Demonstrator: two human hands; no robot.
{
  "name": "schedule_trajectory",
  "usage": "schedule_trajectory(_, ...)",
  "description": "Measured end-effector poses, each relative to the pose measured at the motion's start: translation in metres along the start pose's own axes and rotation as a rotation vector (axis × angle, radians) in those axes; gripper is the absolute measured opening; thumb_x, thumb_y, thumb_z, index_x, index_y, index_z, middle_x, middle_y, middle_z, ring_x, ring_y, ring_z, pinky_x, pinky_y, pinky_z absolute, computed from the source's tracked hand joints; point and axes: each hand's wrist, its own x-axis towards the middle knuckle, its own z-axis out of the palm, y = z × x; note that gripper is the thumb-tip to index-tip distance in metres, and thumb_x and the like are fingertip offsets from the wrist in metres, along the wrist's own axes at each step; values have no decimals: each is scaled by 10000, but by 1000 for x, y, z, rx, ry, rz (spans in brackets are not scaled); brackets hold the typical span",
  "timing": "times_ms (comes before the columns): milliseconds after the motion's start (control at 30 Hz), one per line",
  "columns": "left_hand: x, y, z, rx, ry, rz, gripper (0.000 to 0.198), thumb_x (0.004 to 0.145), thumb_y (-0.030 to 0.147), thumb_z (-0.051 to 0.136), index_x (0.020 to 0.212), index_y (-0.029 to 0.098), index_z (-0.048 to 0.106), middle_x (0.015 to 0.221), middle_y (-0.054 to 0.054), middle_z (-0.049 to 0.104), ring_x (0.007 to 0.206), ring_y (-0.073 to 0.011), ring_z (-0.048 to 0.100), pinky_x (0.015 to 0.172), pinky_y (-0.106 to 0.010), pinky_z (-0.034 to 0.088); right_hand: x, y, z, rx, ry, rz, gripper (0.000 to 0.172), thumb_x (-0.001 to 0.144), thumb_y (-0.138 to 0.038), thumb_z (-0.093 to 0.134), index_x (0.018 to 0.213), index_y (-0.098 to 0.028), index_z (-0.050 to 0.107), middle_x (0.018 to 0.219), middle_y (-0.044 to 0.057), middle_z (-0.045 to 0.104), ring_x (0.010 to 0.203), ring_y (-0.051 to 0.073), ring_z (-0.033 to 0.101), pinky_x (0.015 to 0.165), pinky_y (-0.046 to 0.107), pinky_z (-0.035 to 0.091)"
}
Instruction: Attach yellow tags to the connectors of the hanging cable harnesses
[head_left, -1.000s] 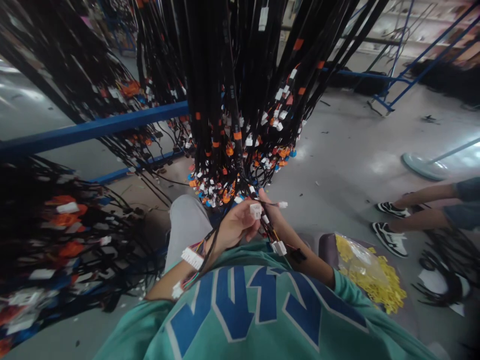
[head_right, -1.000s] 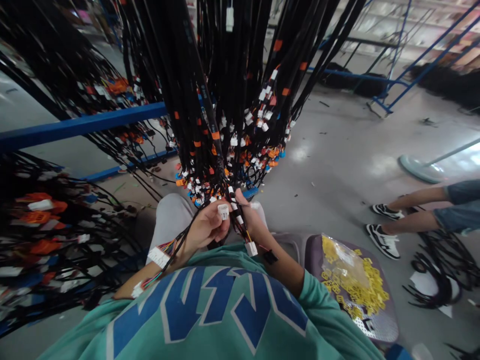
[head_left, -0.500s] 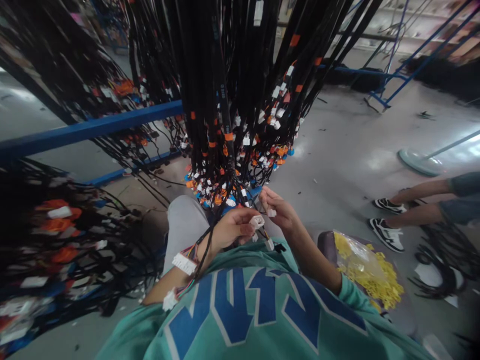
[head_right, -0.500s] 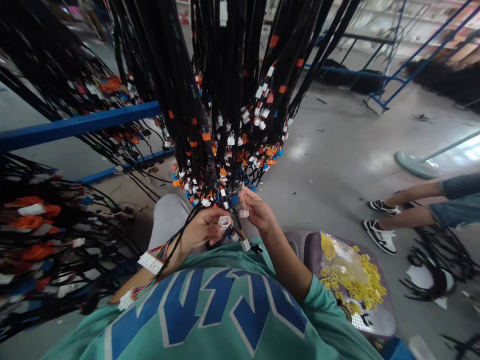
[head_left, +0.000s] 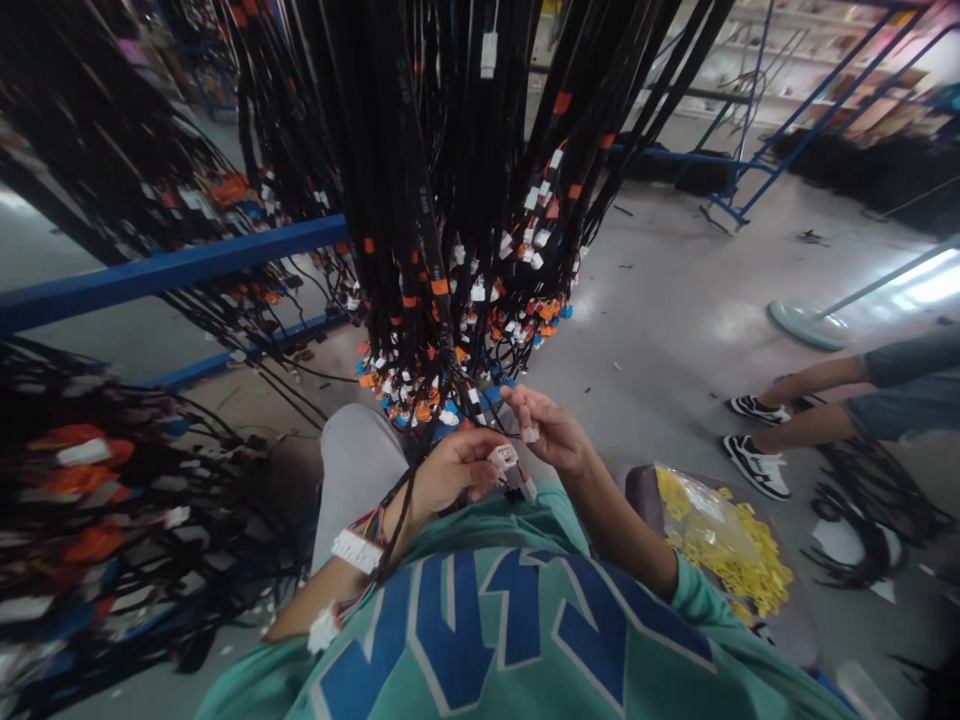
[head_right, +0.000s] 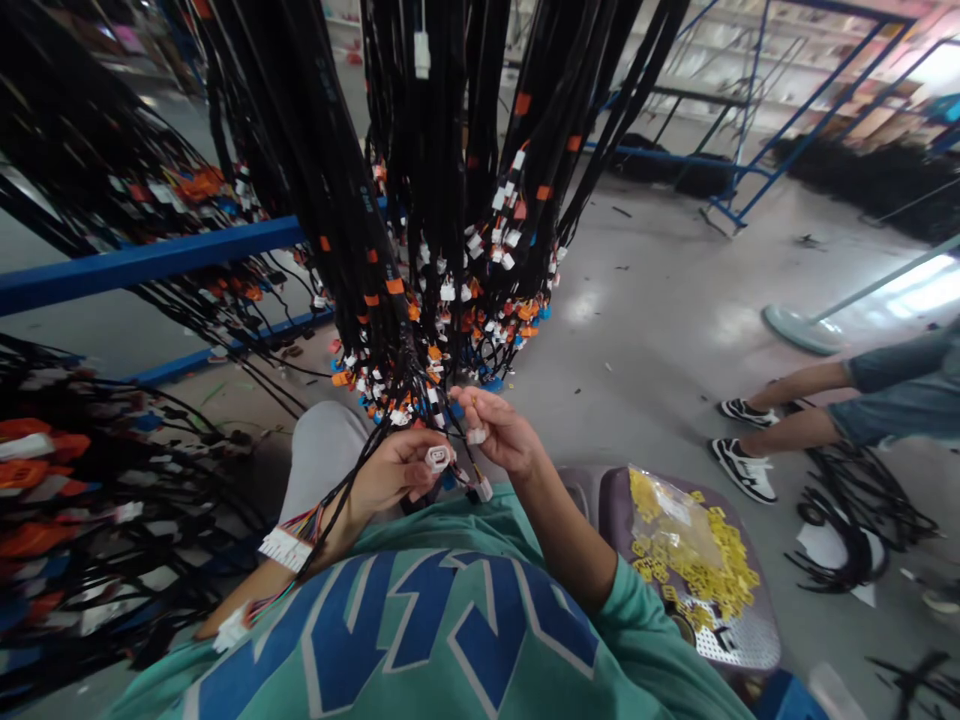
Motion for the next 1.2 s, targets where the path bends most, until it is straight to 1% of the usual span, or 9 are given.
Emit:
schedule_trajectory(100,1,1,2,11,29,-8,441,561,380,813,864,119,628,589,24,571,346,-29,412,310,-145,267,2,2,6,42,5,-33,290,626,-51,747,830,-152,568,855,-16,639,646,3,590,618,49,512)
schedule_trajectory(200,1,2,5,-2,53,-7,456,542,383,822,856,117,625,581,27,569,339,-28,405,306,-144,257,2,5,13,66,-7,-44,368,550,-93,814,777,-149,531,750,-38,589,544,-6,505,481,53,453)
schedule_trajectory(333,2,2,10,-33,78,41,433,538,366,827,830,120,624,556,39,555,323,-21,385,303,-141,241,-2,11,19,42,-30,-35,385,595,-172,804,720,-180,440,630,-82,469,459,17,396,380,107,375)
schedule_trajectory(467,1,1,12,-29,104,68,449,530,381,829,836,123,625,559,34,559,333,-27,397,306,-141,250,-2,13,18,35,-17,-50,388,625,-177,785,742,-194,415,608,-94,413,434,20,335,359,109,323)
schedule_trajectory(633,2,-1,11,-39,131,68,474,504,378,840,840,123,624,559,34,553,338,-28,399,304,-137,251,-3,5,13,63,14,-87,365,626,-133,773,768,-183,440,619,-89,456,417,3,322,340,84,288)
schedule_trajectory(767,3,-2,12,-29,144,58,462,501,368,843,829,125,625,569,26,570,339,-30,399,305,-140,247,-9,-2,14,68,-2,-94,254,687,-129,712,801,-159,487,655,-61,502,439,-4,348,351,65,303)
schedule_trajectory(1000,4,0,18,-7,180,29,465,467,368,857,794,131,628,566,27,589,336,-29,401,308,-141,251,-15,-8,15,-40,-1,-158,249,618,-126,748,768,-148,551,606,-58,506,416,2,291,317,69,269)
schedule_trajectory(1100,5,1,20,8,184,22,467,470,366,856,795,125,623,563,24,595,335,-31,407,311,-144,254,-17,-10,14,-72,7,-147,264,623,-152,753,817,-161,573,617,-58,506,424,5,263,320,62,254)
schedule_trajectory(1200,5,1,21,15,196,0,501,449,383,861,798,119,617,548,27,588,333,-29,400,305,-142,248,-19,-12,13,-114,18,-117,228,645,-171,741,779,-160,558,636,-51,500,429,8,246,317,68,235)
